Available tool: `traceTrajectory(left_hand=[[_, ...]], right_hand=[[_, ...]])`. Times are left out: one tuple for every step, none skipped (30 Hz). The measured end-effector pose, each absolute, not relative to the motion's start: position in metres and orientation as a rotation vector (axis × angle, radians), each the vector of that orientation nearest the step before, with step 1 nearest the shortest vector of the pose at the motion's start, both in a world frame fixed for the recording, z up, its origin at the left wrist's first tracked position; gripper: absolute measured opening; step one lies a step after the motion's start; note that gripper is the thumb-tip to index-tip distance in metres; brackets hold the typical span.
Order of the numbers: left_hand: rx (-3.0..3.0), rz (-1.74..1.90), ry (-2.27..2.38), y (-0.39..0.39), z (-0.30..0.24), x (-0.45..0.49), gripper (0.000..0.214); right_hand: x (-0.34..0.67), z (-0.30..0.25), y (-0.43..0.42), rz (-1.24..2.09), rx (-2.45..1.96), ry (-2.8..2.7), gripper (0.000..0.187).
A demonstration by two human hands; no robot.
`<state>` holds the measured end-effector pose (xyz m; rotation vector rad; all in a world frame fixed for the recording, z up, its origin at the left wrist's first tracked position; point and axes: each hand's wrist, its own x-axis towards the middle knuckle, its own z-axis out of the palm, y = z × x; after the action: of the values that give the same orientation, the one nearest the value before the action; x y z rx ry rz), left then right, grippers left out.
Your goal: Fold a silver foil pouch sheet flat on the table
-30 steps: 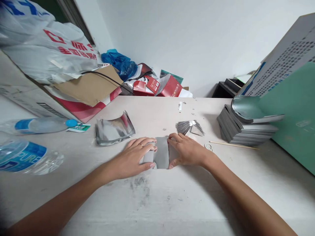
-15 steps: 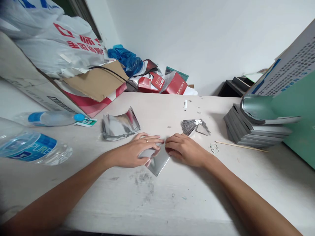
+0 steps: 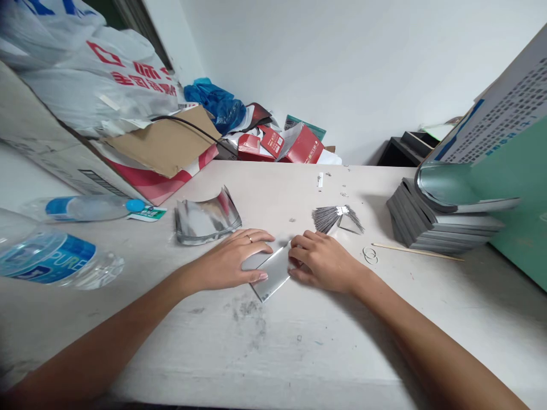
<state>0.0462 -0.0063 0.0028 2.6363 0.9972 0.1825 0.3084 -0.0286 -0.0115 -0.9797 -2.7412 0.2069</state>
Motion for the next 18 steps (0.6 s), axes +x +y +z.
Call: traceTrajectory(left_hand=[[2.639, 0.180, 0.993, -0.0062, 0.0027, 0.0462, 0.039], [2.639, 0.178, 0.990, -0.0059, 0.0023, 0.0460, 0.042], [2.635, 0.177, 0.988, -0.0053, 0.0017, 0.0458, 0.044], [2.629, 0.175, 0.988, -0.0047, 0.0009, 0.0454, 0.045], [2.621, 0.171, 0.989, -0.0039, -0.0001, 0.0450, 0.045], [2.613, 0.167, 0.988, -0.0032, -0.0010, 0.0447, 0.045], [2.605, 0.161, 0.983, -0.0026, -0.0019, 0.0444, 0.044], [2.597, 0.152, 0.973, -0.0020, -0.0027, 0.0443, 0.043], [2.590, 0.140, 0.956, -0.0015, -0.0035, 0.0443, 0.042], [2.584, 0.126, 0.938, -0.0011, -0.0041, 0.0443, 0.041], [2.578, 0.111, 0.921, -0.0007, -0.0045, 0.0445, 0.039], [2.572, 0.097, 0.908, -0.0004, -0.0047, 0.0445, 0.039], [2.567, 0.084, 0.901, -0.0001, -0.0046, 0.0445, 0.038], [2.562, 0.078, 0.900, 0.0002, -0.0044, 0.0444, 0.039], [2.557, 0.078, 0.904, 0.0004, -0.0042, 0.0441, 0.039], [2.555, 0.086, 0.913, 0.0005, -0.0040, 0.0437, 0.038], [2.557, 0.102, 0.925, 0.0007, -0.0042, 0.0432, 0.036], [2.564, 0.125, 0.935, 0.0008, -0.0047, 0.0429, 0.034]], right_hand=[[0.3083, -0.0122, -0.0284, 0.200, -0.984, -2.738, 0.024], [0.3082, -0.0130, -0.0282, 0.201, -0.987, -2.734, 0.024], [0.3081, -0.0138, -0.0280, 0.209, -0.990, -2.730, 0.023], [0.3079, -0.0144, -0.0278, 0.222, -0.992, -2.726, 0.023], [0.3076, -0.0149, -0.0276, 0.238, -0.991, -2.724, 0.023], [0.3072, -0.0151, -0.0275, 0.252, -0.991, -2.719, 0.022], [0.3068, -0.0153, -0.0273, 0.263, -0.989, -2.712, 0.022], [0.3064, -0.0153, -0.0271, 0.272, -0.984, -2.700, 0.021], [0.3060, -0.0154, -0.0266, 0.280, -0.977, -2.685, 0.021], [0.3059, -0.0155, -0.0261, 0.291, -0.972, -2.666, 0.021], [0.3059, -0.0156, -0.0253, 0.306, -0.971, -2.647, 0.021], [0.3061, -0.0158, -0.0245, 0.327, -0.974, -2.633, 0.022], [0.3065, -0.0159, -0.0236, 0.352, -0.978, -2.624, 0.024], [0.3070, -0.0161, -0.0229, 0.374, -0.985, -2.618, 0.026], [0.3075, -0.0162, -0.0224, 0.388, -0.990, -2.615, 0.029], [0.3078, -0.0165, -0.0220, 0.394, -0.993, -2.613, 0.032], [0.3079, -0.0168, -0.0220, 0.394, -0.992, -2.613, 0.035], [0.3078, -0.0174, -0.0221, 0.389, -0.993, -2.611, 0.038]])
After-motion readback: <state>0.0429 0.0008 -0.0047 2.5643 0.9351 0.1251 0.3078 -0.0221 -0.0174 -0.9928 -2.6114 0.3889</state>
